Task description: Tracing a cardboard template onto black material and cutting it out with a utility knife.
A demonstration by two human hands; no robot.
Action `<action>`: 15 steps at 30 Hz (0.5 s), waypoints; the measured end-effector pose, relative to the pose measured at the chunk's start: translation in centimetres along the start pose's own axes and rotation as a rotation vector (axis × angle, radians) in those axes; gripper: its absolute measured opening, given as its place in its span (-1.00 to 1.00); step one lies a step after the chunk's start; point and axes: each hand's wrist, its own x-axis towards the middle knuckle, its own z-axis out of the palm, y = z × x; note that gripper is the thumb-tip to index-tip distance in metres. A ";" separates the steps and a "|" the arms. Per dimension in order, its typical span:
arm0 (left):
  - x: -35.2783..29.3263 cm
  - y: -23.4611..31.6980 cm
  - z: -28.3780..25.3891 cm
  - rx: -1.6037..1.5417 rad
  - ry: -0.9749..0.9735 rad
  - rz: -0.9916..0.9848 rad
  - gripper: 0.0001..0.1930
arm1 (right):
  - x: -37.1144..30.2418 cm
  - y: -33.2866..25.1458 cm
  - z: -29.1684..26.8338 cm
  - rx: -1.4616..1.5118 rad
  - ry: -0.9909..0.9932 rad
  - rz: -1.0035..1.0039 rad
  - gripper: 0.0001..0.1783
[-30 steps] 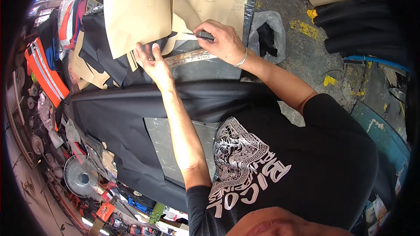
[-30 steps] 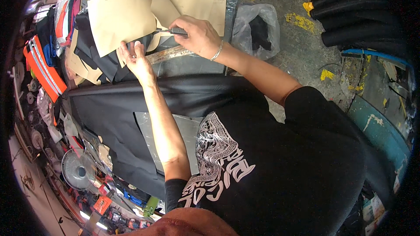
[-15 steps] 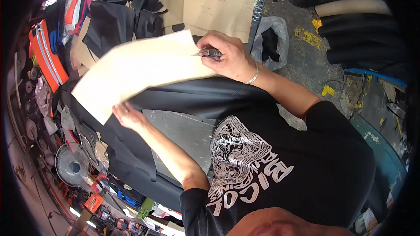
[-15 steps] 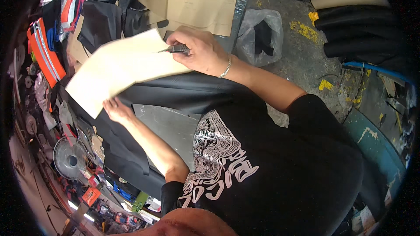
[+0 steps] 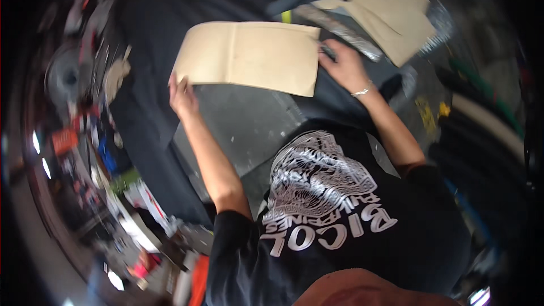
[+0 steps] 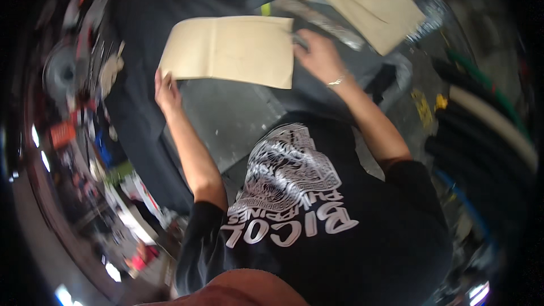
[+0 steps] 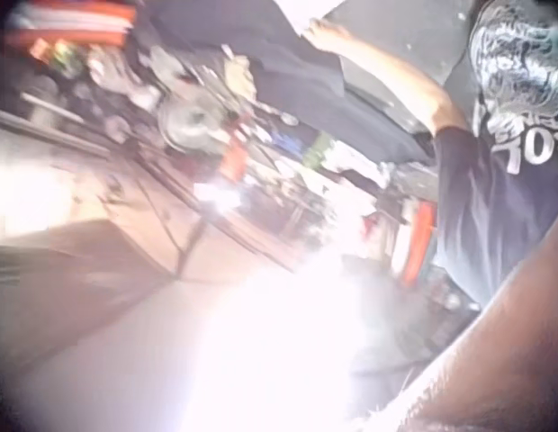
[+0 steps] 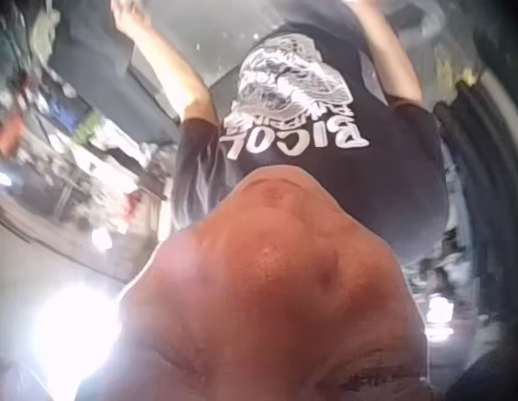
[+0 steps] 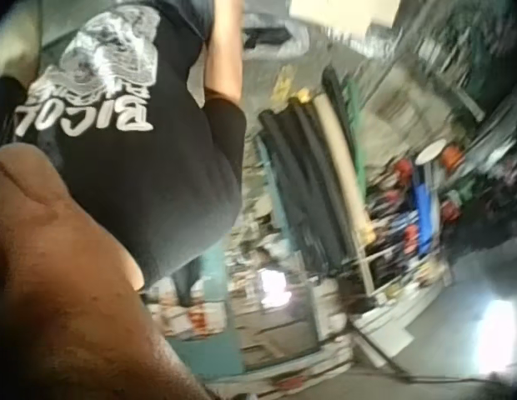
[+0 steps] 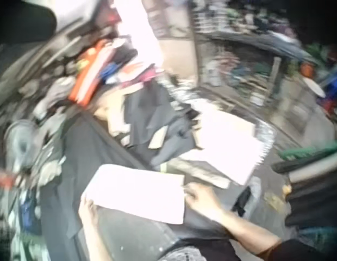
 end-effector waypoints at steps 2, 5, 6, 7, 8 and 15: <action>0.7 0.2 -4.5 -0.003 0.108 0.053 -0.39 | -0.4 -1.8 0.3 -0.131 -0.204 -0.044 -0.46; 0.4 0.5 -7.5 0.014 0.196 0.185 -0.37 | -1.9 -3.4 0.5 -0.341 -0.299 -0.018 -0.28; 0.1 0.2 -8.2 -0.009 0.201 0.213 -0.36 | -2.1 -3.2 0.8 -0.401 -0.308 -0.013 -0.23; -0.3 0.4 -7.8 0.000 0.164 0.175 -0.36 | -2.3 -2.8 0.9 -0.446 -0.283 0.012 -0.25; -0.9 0.3 -7.3 0.007 0.176 0.158 -0.39 | -2.2 -2.3 0.8 -0.484 -0.334 0.113 -0.27; -5.3 -1.5 -9.9 0.135 0.119 0.118 -0.32 | -6.0 0.8 -5.0 -0.593 -0.371 0.317 -0.15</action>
